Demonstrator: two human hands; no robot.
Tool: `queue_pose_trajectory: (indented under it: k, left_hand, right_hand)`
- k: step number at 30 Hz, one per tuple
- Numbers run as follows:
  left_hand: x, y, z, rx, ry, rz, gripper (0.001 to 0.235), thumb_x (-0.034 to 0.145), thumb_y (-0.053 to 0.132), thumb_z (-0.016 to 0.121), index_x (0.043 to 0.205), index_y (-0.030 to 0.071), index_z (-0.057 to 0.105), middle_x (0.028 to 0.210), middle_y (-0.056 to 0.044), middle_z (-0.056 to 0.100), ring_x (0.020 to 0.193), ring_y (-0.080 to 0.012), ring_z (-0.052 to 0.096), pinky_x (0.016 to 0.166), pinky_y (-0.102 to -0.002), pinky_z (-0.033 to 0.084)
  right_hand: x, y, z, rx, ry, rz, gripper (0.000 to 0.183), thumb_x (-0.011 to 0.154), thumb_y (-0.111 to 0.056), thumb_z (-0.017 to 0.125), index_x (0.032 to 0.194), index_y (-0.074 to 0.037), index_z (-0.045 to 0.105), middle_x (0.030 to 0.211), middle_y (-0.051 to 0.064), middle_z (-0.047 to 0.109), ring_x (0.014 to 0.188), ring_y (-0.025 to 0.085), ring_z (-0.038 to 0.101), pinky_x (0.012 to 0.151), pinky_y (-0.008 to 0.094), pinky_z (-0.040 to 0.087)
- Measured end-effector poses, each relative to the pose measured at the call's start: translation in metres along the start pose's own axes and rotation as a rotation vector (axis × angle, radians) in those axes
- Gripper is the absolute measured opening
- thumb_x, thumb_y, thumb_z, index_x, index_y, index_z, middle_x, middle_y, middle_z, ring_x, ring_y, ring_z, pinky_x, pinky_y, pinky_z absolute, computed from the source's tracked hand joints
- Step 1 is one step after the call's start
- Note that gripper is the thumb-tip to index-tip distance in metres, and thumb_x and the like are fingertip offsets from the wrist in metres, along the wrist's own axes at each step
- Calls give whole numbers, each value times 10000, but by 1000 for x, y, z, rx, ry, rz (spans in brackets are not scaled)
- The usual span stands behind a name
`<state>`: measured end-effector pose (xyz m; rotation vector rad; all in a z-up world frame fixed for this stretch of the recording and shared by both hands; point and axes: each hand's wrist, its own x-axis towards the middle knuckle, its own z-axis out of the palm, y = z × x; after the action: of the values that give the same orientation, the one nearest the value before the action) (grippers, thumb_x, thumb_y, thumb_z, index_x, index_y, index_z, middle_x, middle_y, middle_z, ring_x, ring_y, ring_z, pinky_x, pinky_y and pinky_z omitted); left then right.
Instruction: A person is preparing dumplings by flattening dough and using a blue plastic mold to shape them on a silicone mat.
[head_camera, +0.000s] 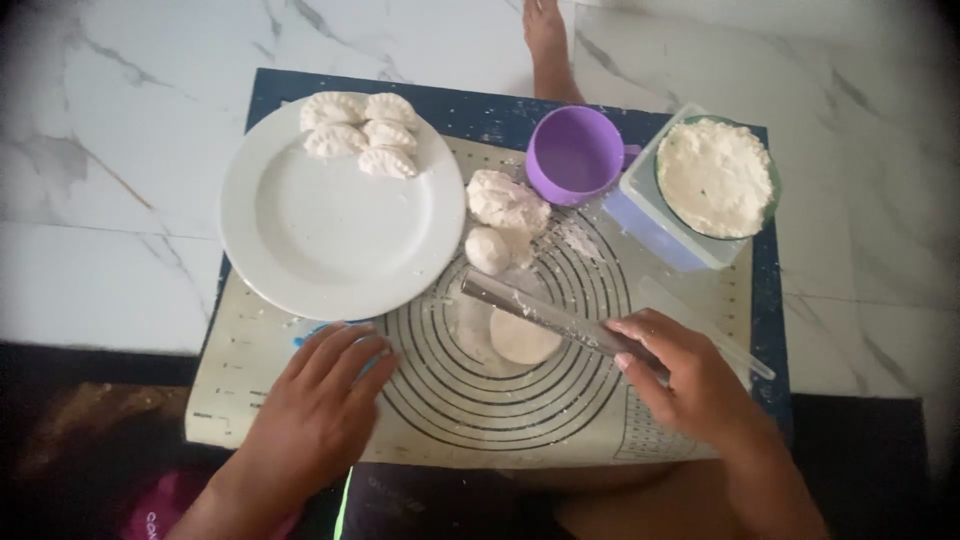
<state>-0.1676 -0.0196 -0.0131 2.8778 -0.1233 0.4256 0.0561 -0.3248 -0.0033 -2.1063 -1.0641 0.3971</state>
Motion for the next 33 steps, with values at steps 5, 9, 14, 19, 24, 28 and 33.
queue_pose_trajectory:
  k: [5, 9, 14, 19, 24, 28, 33]
  left_hand:
    - [58, 11, -15, -74, 133, 46, 427, 878, 221, 727, 1242, 22, 625, 1261, -158, 649, 1276, -328, 572, 1129, -508, 441]
    - [116, 8, -20, -191, 110, 150, 569, 884, 323, 771, 1336, 37, 578, 1381, -154, 602, 1280, -322, 580, 1073, -476, 485]
    - [158, 7, -15, -517, -35, 128, 299, 820, 199, 789, 1068, 39, 743, 941, -71, 749, 733, -225, 700, 645, -341, 538]
    - [175, 12, -4, -699, -153, -21, 227, 849, 179, 746, 1016, 30, 787, 968, -72, 789, 697, -171, 698, 649, -291, 565]
    - [186, 15, -1, -783, -279, -332, 189, 879, 221, 706, 934, 86, 827, 776, 4, 798, 588, -87, 622, 599, -237, 533]
    - [196, 8, 1, -749, -388, -409, 278, 926, 281, 636, 1001, 80, 814, 860, -132, 778, 770, -302, 750, 746, -457, 625]
    - [214, -10, 5, -591, -364, -399, 206, 949, 203, 644, 980, 73, 801, 772, -127, 742, 707, -265, 748, 661, -418, 606]
  right_hand:
    - [17, -2, -10, 28, -83, -53, 303, 864, -70, 631, 1153, -2, 691, 1026, 62, 764, 667, 143, 685, 565, 259, 519]
    - [27, -22, -24, -33, -123, -26, 324, 866, -79, 617, 1174, -23, 702, 1020, 52, 777, 699, 147, 668, 603, 273, 515]
    - [27, -25, -34, -101, -18, -52, 316, 848, -60, 653, 1155, -8, 706, 1042, 50, 767, 651, 136, 650, 508, 250, 495]
    - [19, -10, -29, -175, 61, -111, 338, 833, -39, 660, 1163, 21, 699, 1073, 109, 754, 780, 210, 714, 661, 301, 565]
    - [17, 0, -19, -294, 149, -170, 399, 788, -26, 724, 1185, 3, 716, 1119, 147, 730, 743, 236, 717, 611, 325, 575]
    - [22, 4, -21, -381, 99, -254, 263, 919, -142, 685, 1140, -4, 717, 937, 153, 711, 777, 314, 771, 541, 333, 634]
    - [18, 17, -20, -401, 120, -272, 280, 910, -160, 707, 1148, -13, 712, 910, 142, 684, 764, 295, 771, 563, 328, 640]
